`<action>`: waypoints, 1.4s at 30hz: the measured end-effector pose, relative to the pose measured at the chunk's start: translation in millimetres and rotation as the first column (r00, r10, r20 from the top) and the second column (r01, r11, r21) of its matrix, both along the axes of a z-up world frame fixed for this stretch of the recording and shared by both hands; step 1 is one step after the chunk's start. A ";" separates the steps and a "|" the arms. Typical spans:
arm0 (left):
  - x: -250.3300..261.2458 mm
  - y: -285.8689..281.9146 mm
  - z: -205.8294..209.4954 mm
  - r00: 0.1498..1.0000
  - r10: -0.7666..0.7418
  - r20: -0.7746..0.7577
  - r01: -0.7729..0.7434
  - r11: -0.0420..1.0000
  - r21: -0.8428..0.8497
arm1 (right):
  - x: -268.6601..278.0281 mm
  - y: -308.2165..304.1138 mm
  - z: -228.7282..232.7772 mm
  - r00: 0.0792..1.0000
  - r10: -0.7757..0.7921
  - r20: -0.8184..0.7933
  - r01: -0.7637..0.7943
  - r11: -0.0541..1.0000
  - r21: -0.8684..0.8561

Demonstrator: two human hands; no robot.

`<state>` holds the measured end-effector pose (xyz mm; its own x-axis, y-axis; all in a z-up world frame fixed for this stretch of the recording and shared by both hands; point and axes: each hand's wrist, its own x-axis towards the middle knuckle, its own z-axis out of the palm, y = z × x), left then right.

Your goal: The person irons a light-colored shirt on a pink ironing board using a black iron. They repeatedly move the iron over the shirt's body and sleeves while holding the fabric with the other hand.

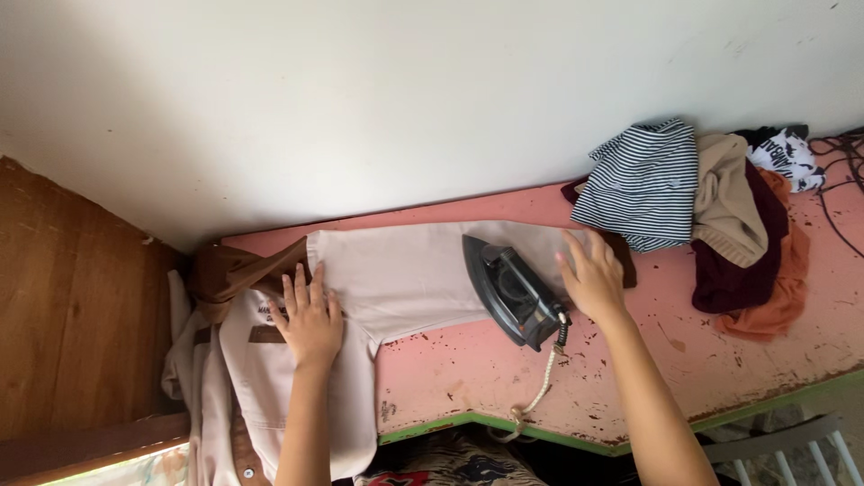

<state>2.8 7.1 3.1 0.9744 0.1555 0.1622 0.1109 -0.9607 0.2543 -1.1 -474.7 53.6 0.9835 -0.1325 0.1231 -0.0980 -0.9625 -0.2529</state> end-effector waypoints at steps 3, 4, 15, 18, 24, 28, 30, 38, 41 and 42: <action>-0.9 -1.0 0.7 1.000 0.000 -0.003 0.000 1.000 -0.021 | -2.8 -30.2 -24.3 0.917 -0.083 -0.390 0.078 0.997 -0.031; 0.5 -1.4 0.6 1.000 -0.004 0.001 0.004 1.000 -0.027 | -2.6 -40.2 -27.2 0.924 -0.094 -0.370 0.080 0.995 -0.053; 26.6 -103.1 -24.7 0.997 -0.069 -0.047 0.076 0.983 0.167 | 14.6 37.8 22.2 0.952 0.051 -0.303 0.086 0.902 0.424; 23.0 -176.8 -31.1 0.914 -0.382 0.136 0.348 0.911 0.219 | 24.7 92.7 31.5 0.968 0.228 -0.109 -0.210 0.965 0.156; 8.6 -206.0 -26.0 0.922 -0.369 0.115 0.375 0.927 -0.029 | 45.2 121.9 31.1 0.998 0.064 -0.027 -0.064 0.998 0.016; 14.9 -202.7 -18.6 0.935 -0.346 0.081 0.343 0.938 0.040 | 47.4 119.5 24.2 0.994 0.078 0.079 -0.077 0.997 -0.014; 12.7 -201.8 -15.6 0.940 -0.338 0.045 0.335 0.940 0.061 | 40.3 118.1 21.5 0.994 0.057 0.097 -0.053 0.998 -0.036; 11.2 -199.5 -5.3 0.940 -0.342 -0.003 0.342 0.939 0.028 | 2.2 91.4 36.3 0.995 -0.065 -0.081 0.058 0.995 -0.082; 12.6 -197.8 -4.1 0.939 -0.345 -0.015 0.345 0.938 0.020 | -13.2 76.9 42.9 0.986 -0.073 -0.152 0.063 0.995 -0.072; 12.5 -197.2 -4.1 0.938 -0.347 -0.020 0.347 0.938 0.015 | -17.6 71.9 44.2 0.981 -0.071 -0.181 0.060 0.996 -0.068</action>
<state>15.3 -190.1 -1.0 0.9699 -0.1953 0.1453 -0.2258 -0.9448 0.2376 -18.7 -402.9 97.7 0.9796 -0.1951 -0.0485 -0.2005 -0.9658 -0.1647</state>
